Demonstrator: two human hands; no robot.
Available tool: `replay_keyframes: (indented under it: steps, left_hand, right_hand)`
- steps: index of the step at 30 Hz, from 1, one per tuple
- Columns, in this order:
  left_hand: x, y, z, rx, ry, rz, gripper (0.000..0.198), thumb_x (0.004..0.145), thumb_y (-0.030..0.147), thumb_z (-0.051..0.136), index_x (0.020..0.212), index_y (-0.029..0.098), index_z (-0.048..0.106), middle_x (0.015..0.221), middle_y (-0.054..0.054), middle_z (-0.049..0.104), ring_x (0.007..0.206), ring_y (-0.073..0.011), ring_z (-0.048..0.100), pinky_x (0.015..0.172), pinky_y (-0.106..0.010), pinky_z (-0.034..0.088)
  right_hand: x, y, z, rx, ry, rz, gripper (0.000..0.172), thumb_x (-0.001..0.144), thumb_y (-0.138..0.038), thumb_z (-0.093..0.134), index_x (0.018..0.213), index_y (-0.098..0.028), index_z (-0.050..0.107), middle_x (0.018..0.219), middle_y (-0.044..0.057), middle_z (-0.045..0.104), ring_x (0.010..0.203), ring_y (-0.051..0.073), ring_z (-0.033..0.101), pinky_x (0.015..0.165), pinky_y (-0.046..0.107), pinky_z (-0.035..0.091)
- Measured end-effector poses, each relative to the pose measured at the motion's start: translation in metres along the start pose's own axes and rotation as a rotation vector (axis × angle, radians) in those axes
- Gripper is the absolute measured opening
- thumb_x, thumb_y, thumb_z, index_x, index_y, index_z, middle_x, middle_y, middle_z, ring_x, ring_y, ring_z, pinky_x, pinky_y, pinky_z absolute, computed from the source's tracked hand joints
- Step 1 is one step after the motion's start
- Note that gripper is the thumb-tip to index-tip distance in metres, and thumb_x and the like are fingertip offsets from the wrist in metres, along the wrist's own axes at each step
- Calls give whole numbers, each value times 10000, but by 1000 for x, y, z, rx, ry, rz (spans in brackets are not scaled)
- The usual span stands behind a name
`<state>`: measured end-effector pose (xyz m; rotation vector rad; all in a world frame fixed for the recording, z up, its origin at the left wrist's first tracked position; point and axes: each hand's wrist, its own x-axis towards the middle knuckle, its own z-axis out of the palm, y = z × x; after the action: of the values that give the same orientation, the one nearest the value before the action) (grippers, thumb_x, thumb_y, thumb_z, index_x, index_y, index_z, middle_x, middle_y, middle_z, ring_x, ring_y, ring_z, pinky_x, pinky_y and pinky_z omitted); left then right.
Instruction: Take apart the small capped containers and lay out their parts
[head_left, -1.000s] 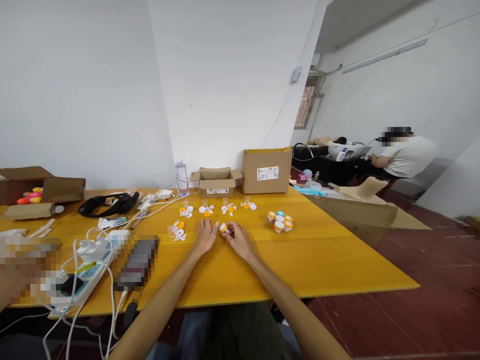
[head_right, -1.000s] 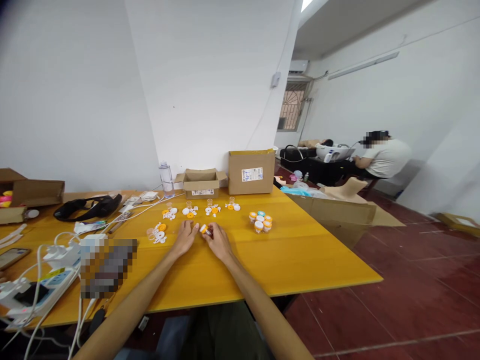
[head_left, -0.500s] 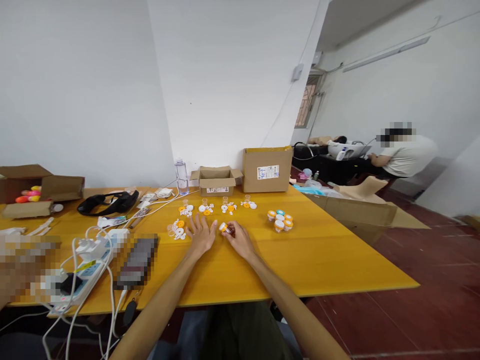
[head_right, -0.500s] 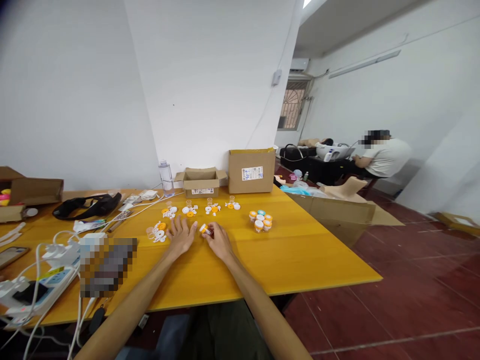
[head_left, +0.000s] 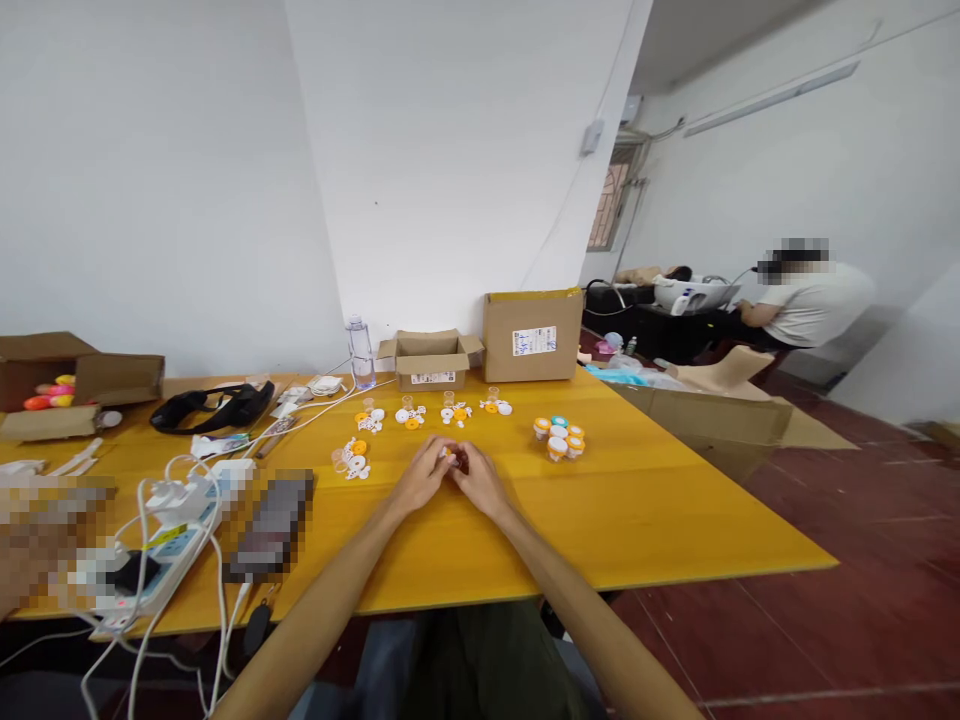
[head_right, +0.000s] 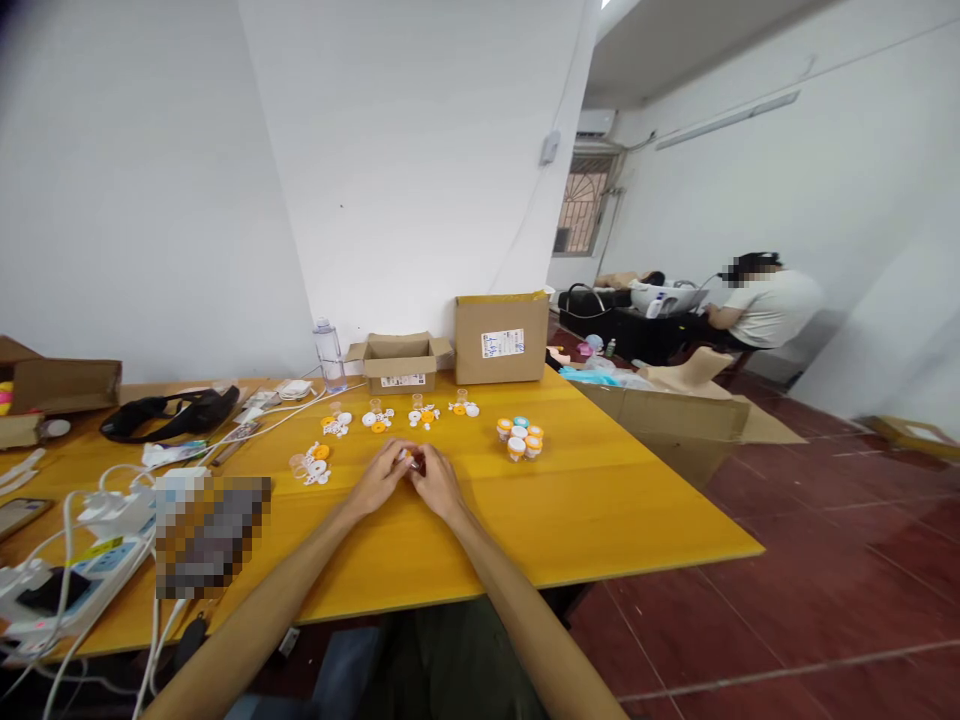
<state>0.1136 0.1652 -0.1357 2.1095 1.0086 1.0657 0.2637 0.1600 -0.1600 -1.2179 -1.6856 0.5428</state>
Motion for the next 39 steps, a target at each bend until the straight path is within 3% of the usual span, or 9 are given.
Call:
replay_keyframes:
  steps: [5,12,17,22,26,30,35,39]
  left_hand:
    - [3,-1,-6,4,23,-34,302,930,423,449,942,210,662,958,-52,657,914,-201,599,878,-321,476]
    - [6,-4,-7,-66,71,-160,379,900,515,449,748,194,582,676,19,587,658,-148,540,667,-266,459]
    - [6,0,-9,-239,10,-222,484,877,630,416,807,189,604,602,37,555,522,-124,504,540,-251,423]
    - [5,2,-11,-335,-19,-207,437,821,627,525,776,194,571,617,49,538,503,-102,490,508,-229,392]
    - [6,3,-9,-316,20,-217,449,837,628,497,711,198,512,598,62,491,496,-93,454,521,-230,393]
    - [7,5,-9,-280,59,-229,476,832,655,474,700,198,502,608,55,484,520,-103,438,529,-242,396]
    - [7,9,-11,-238,85,-244,466,848,636,460,707,199,536,610,40,502,558,-125,472,538,-249,402]
    - [7,10,-11,-208,90,-230,476,857,640,430,700,204,535,616,33,505,593,-137,486,568,-257,417]
  right_hand:
    - [0,-3,1,167,-23,45,119,749,-297,642,824,-225,583,803,11,689,726,184,634,703,317,502]
    - [0,-7,3,274,-27,23,161,705,-281,656,840,-229,587,838,3,676,705,171,622,688,313,514]
    - [0,-10,2,337,-4,10,171,703,-280,654,846,-233,573,840,5,664,724,175,621,691,315,521]
    - [1,-12,-1,358,8,-7,171,697,-271,663,844,-234,584,867,11,646,772,185,621,699,316,524]
    - [0,-11,0,362,20,-67,163,726,-303,667,863,-245,600,898,14,632,832,187,620,737,314,530]
    - [0,-8,3,376,51,-7,342,703,-386,727,984,-243,593,940,24,652,800,180,622,726,311,528]
    - [0,-10,1,292,-58,46,288,842,-502,561,784,-222,599,665,-15,616,621,162,574,647,302,484]
    - [-1,-15,-2,301,-58,-19,225,801,-449,609,837,-227,597,777,-3,655,690,166,593,670,294,487]
